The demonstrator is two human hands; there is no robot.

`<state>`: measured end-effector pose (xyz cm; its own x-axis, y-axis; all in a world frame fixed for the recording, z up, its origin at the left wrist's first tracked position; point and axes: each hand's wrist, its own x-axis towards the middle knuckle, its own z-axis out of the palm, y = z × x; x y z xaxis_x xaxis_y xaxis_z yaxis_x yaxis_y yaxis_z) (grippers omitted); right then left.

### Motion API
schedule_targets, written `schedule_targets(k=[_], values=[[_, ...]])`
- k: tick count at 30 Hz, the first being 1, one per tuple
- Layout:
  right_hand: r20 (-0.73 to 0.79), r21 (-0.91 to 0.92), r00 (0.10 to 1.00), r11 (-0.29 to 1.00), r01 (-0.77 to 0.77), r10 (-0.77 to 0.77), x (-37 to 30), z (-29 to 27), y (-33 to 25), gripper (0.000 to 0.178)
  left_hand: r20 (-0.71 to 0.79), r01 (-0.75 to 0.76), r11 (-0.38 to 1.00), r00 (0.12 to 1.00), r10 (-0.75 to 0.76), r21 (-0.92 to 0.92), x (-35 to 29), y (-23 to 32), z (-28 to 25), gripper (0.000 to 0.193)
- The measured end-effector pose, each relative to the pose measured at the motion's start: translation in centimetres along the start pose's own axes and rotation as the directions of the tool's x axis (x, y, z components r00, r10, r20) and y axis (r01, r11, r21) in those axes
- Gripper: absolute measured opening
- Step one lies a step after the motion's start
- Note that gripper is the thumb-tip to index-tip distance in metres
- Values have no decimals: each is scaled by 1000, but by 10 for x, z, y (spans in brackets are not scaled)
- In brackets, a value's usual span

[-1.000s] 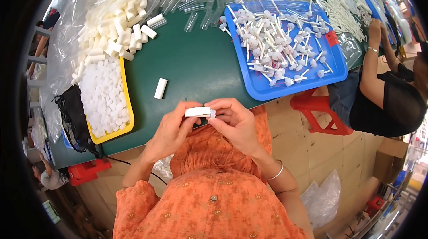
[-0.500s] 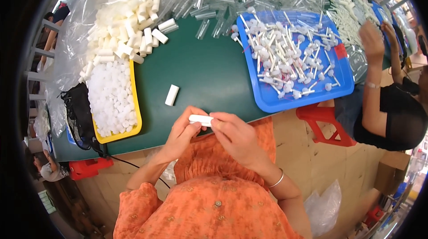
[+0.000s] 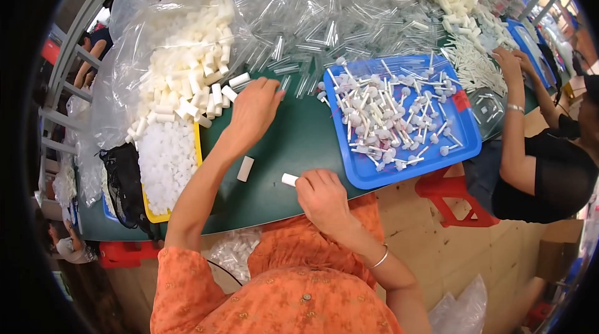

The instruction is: Assembling small toy components by inserting plastic stems into foam cylinders at a factory workbench.

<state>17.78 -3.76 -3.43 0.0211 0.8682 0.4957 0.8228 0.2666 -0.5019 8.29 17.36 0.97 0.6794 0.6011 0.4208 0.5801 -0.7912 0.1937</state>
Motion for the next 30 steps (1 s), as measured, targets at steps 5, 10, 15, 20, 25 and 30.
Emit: schedule_targets(k=[5, 10, 15, 20, 25, 30], values=[[-10, 113, 998, 992, -63, 64, -5, -4, -3, 18, 99, 10, 969, 994, -36, 248, 13, -32, 28, 17], [9, 510, 926, 795, -329, 378, -7, -54, -10, 22, 345, 235, 857, 936, -72, -459, -48, 29, -57, 18], [108, 624, 931, 705, -336, 348, -6, -61, -11, 29, 566, 500, 367, 819, 95, -784, -120, 66, -71, 37], [189, 575, 926, 728, -373, 326, -16, -61, -9, 29, 664, 641, 221, 746, 48, -735, -134, 70, -65, 38], [210, 266, 967, 944, -196, 142, -14, -69, -18, 30, 643, 580, 382, 764, 50, -720, -140, 73, -66, 34], [243, 298, 970, 952, -68, -6, -8, -68, -12, 22, 654, 541, 529, 756, 34, -653, -142, 76, -71, 32]])
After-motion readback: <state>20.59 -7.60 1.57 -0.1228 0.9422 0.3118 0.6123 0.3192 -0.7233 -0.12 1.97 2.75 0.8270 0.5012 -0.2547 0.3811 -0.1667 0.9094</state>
